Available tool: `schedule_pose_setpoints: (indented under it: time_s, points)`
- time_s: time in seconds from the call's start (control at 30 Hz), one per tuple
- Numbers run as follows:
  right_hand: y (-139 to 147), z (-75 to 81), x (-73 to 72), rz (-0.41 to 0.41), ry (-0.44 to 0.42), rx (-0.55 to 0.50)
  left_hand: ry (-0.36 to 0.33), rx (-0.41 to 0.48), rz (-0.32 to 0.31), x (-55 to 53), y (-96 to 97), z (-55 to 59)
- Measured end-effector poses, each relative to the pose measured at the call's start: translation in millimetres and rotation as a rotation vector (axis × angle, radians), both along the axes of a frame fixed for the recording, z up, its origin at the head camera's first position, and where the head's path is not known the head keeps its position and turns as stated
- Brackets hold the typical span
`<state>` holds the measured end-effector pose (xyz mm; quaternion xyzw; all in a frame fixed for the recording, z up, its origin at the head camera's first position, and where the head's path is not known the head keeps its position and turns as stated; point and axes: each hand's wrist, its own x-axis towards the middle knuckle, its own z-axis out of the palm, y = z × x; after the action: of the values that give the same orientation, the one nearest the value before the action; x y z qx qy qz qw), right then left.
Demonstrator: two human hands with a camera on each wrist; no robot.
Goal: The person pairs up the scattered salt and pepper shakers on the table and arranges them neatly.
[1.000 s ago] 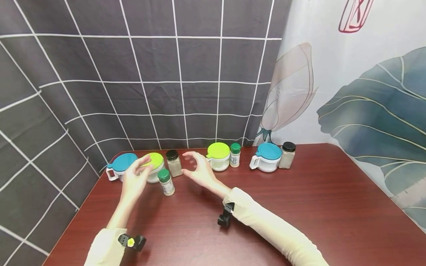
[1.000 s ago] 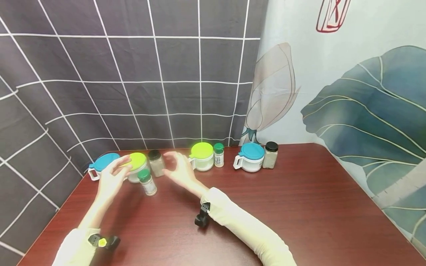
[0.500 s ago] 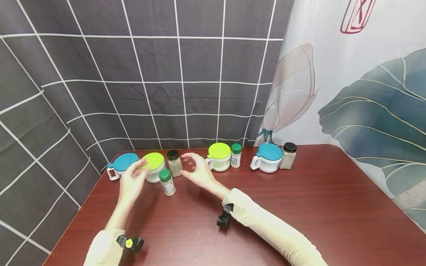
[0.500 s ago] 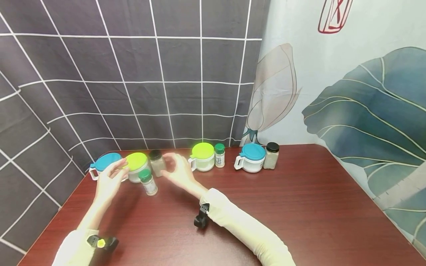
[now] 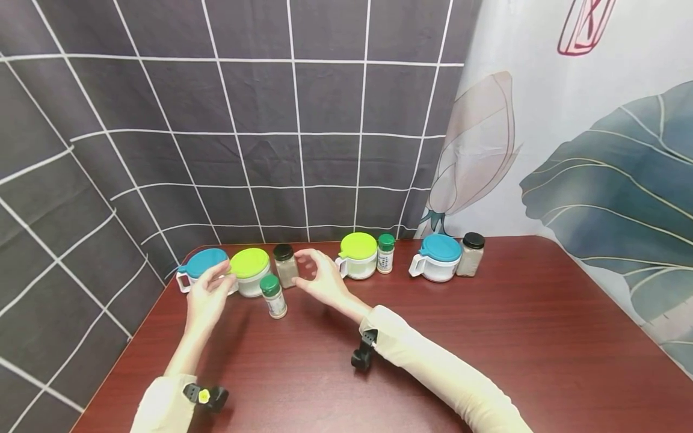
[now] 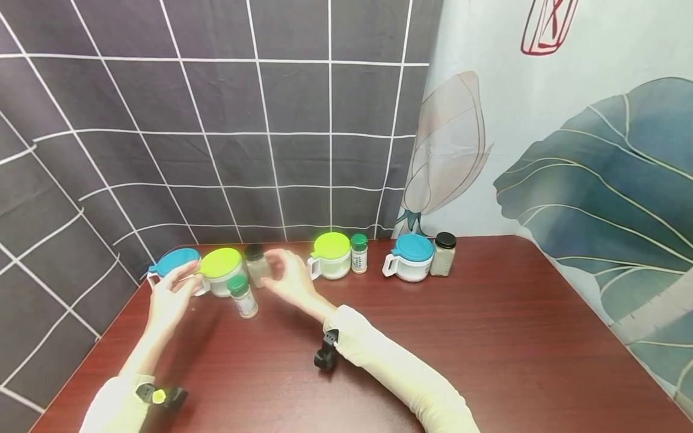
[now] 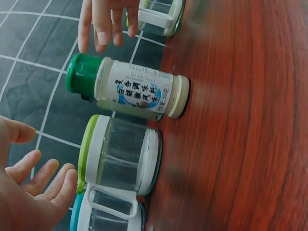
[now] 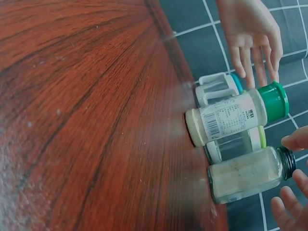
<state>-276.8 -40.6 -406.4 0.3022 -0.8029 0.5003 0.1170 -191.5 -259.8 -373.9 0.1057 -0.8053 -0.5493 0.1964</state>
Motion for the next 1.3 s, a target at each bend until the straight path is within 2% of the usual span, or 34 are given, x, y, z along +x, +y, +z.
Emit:
schedule_pose_setpoints:
  time_s: [0.23,0.6,0.97,1.3]
  points:
    - [-3,-1.0,-4.1,-0.016,0.000,0.034,-0.023,0.000,0.028,-1.5,-6.3,-2.2]
    - [-4,-6.9,-11.5,-0.039,-0.019,0.033,0.030,0.002,0.075,-2.1,-17.8,-5.0]
    - [-5,-9.7,-11.7,-0.039,-0.051,0.051,-0.020,0.000,0.100,-0.5,-23.3,-9.0]
    - [-8,-7.8,-9.9,-0.025,-0.061,0.048,-0.015,0.001,0.111,-1.4,-25.0,-13.5]
